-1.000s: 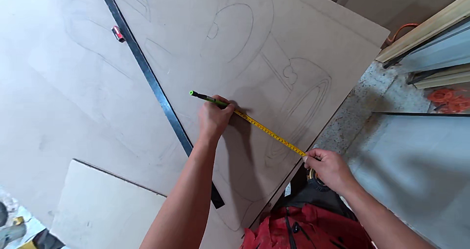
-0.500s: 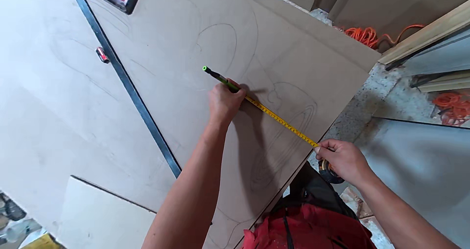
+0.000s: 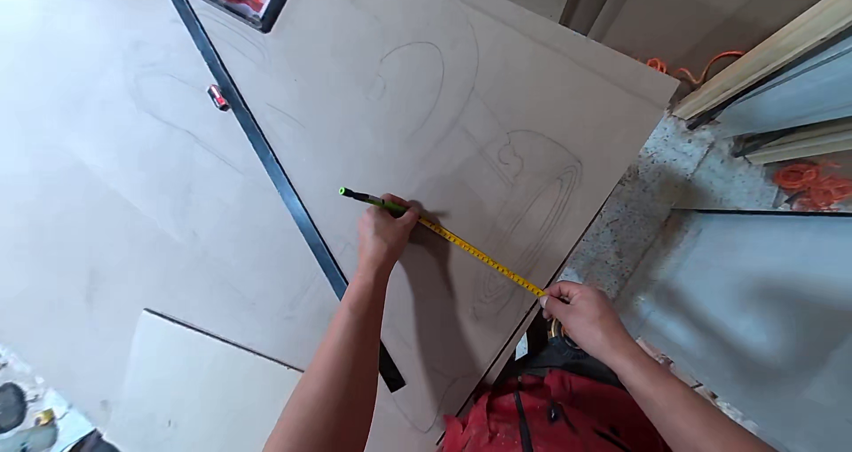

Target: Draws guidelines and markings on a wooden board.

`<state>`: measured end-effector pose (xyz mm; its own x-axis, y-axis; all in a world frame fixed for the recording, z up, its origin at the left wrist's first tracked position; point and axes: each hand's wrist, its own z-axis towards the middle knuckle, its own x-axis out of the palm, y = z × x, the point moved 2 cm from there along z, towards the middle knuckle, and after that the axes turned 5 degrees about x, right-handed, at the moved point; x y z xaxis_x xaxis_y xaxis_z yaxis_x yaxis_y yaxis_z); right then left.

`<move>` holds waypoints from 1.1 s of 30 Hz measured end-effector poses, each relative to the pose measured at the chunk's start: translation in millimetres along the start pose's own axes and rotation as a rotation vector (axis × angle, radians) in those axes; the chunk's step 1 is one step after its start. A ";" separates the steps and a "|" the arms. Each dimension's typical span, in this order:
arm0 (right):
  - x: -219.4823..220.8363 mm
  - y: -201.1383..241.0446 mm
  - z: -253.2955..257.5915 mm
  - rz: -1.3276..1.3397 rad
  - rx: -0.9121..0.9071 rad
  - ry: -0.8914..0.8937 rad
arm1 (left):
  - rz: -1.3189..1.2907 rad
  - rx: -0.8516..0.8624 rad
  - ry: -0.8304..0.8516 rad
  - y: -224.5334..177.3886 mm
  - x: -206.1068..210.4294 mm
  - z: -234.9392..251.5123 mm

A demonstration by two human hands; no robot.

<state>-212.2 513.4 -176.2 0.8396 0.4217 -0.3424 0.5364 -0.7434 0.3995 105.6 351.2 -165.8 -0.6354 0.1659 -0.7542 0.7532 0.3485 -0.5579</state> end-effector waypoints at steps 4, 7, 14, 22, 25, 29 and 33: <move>37.6 -2.8 -21.7 -0.032 0.018 0.003 | 0.022 -0.024 -0.008 31.7 -15.7 -29.7; 56.2 -5.2 -31.1 -0.052 0.022 -0.005 | 0.017 -0.032 -0.013 47.6 -23.1 -43.5; 64.8 -10.0 -34.0 -0.073 -0.003 -0.052 | -0.087 0.103 -0.052 60.4 -28.2 -64.4; 64.1 -13.2 -30.2 -0.078 -0.014 -0.049 | -0.126 0.553 0.466 43.8 5.2 -81.1; 63.4 -12.7 -29.9 -0.095 -0.013 -0.056 | -0.142 0.530 0.574 39.7 10.0 -72.3; 62.7 -10.3 -31.4 -0.085 0.017 -0.044 | -0.103 0.466 0.601 34.0 8.0 -66.8; 62.7 -10.3 -31.0 -0.078 0.016 -0.043 | -0.057 0.449 0.606 34.0 6.5 -64.0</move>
<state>-162.4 563.7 -175.4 0.7907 0.4561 -0.4084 0.5982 -0.7178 0.3564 116.2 423.1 -167.5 -0.5601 0.6823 -0.4698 0.6309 -0.0161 -0.7757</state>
